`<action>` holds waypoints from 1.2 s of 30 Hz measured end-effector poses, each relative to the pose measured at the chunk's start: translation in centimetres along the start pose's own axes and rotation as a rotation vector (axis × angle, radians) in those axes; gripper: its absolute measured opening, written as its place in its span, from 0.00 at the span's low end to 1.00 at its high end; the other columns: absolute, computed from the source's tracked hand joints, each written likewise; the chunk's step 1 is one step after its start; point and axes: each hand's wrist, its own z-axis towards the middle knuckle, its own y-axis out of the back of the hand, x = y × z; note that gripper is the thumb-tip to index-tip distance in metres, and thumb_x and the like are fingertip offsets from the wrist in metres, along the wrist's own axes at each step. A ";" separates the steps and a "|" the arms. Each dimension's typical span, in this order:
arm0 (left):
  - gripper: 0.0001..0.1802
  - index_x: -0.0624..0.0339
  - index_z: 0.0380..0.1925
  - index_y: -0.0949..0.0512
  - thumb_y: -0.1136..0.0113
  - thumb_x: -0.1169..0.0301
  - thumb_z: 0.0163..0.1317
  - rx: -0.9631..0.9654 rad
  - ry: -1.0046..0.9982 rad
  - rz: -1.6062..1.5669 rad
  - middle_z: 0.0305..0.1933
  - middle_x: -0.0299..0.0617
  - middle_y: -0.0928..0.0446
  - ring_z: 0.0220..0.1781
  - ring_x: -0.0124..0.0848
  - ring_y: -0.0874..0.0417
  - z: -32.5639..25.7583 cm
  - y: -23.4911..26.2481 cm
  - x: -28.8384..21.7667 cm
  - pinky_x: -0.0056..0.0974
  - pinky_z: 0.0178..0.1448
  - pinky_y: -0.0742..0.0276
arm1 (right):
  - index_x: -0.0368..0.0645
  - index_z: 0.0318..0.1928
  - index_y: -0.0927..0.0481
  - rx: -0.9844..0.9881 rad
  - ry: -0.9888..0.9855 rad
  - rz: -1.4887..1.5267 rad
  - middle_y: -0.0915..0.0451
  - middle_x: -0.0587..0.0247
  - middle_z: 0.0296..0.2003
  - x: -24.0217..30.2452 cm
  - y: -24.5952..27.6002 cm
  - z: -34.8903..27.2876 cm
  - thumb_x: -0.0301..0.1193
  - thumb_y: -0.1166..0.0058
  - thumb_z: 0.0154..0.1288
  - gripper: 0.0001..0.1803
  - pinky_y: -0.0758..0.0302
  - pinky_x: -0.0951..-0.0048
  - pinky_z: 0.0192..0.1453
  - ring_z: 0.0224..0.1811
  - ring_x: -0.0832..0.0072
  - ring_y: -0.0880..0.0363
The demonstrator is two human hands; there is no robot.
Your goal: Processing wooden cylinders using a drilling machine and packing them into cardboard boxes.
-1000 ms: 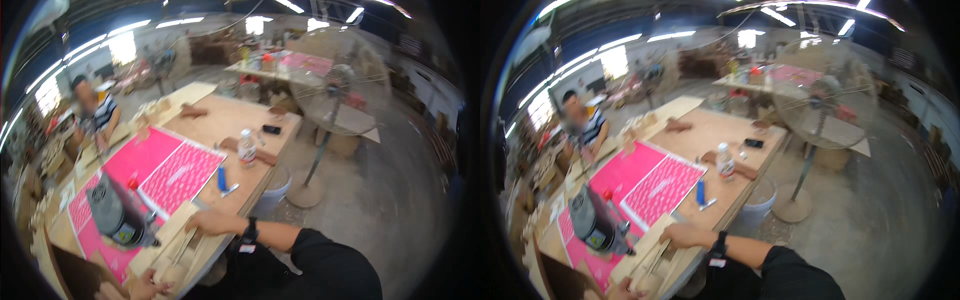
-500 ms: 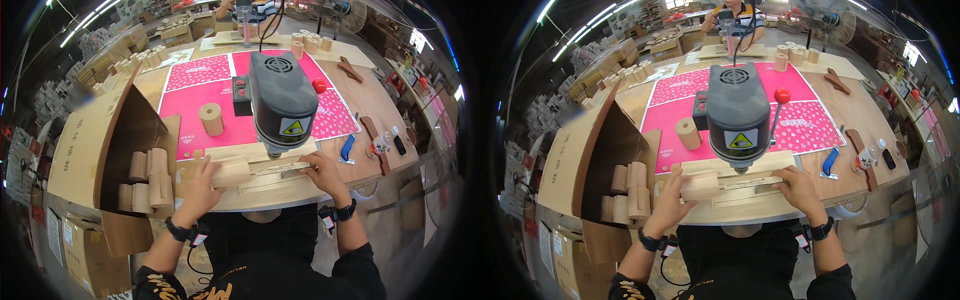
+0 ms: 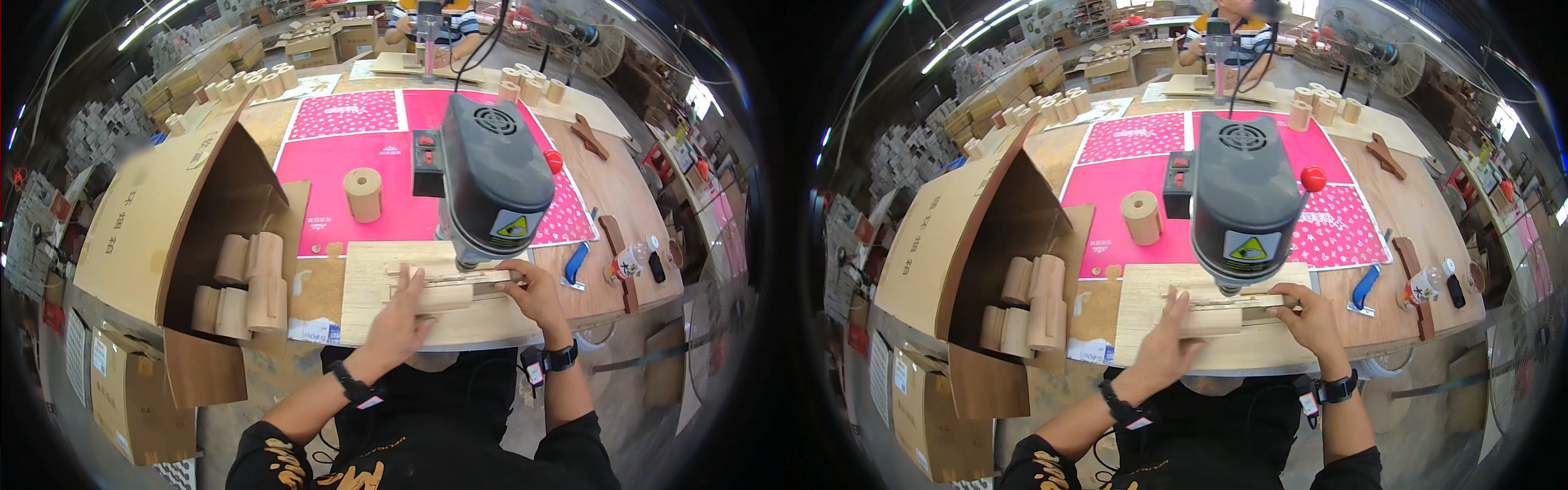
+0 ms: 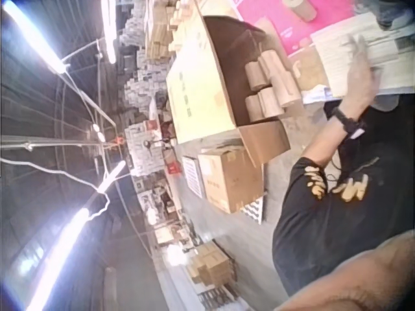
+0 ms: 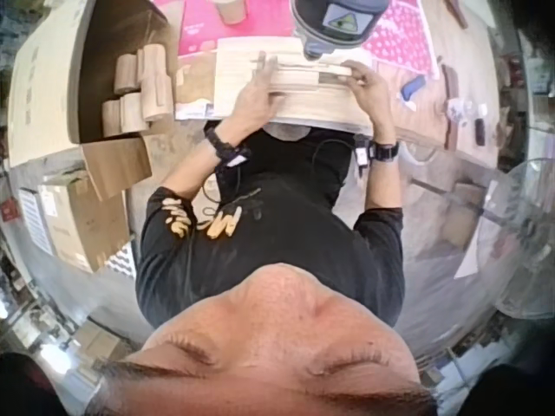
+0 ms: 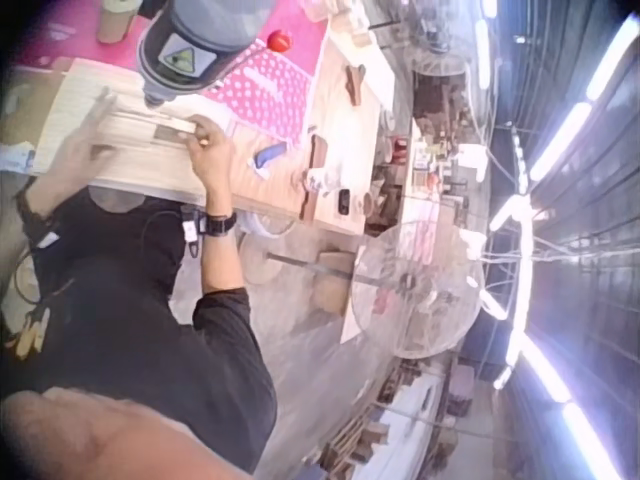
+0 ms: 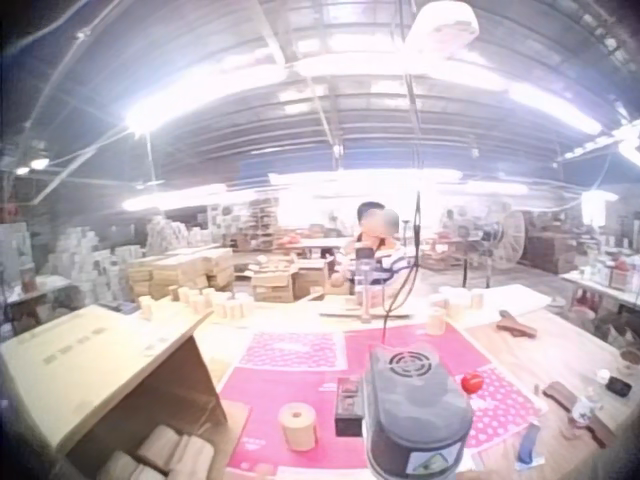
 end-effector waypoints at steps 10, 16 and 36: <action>0.58 0.70 0.73 0.55 0.26 0.66 0.51 -0.010 0.232 0.113 0.44 0.61 0.20 0.43 0.53 0.16 -0.3 -1.6 1.1 0.45 0.44 0.19 | 0.32 0.57 0.24 0.013 -0.054 -0.009 0.17 0.54 0.48 0.1 -0.8 0.1 0.24 0.36 0.61 0.24 0.19 0.72 0.45 0.46 0.73 0.17; 0.54 0.68 0.72 0.49 0.27 0.63 0.51 -0.003 0.291 0.151 0.37 0.55 0.18 0.40 0.49 0.15 -0.1 -2.0 1.2 0.43 0.42 0.19 | 0.36 0.66 0.33 -0.144 0.123 0.342 0.26 0.68 0.32 5.9 4.1 4.8 0.37 0.58 0.79 0.24 0.28 0.80 0.43 0.34 0.82 0.28; 0.44 0.69 0.69 0.45 0.34 0.66 0.57 0.055 0.326 0.149 0.53 0.64 0.22 0.53 0.54 0.18 -0.4 -1.8 -0.2 0.49 0.55 0.23 | 0.44 0.42 0.17 -0.388 0.745 -0.111 0.26 0.63 0.28 4.1 1.1 -3.4 0.32 0.39 0.64 0.08 0.28 0.68 0.30 0.28 0.67 0.25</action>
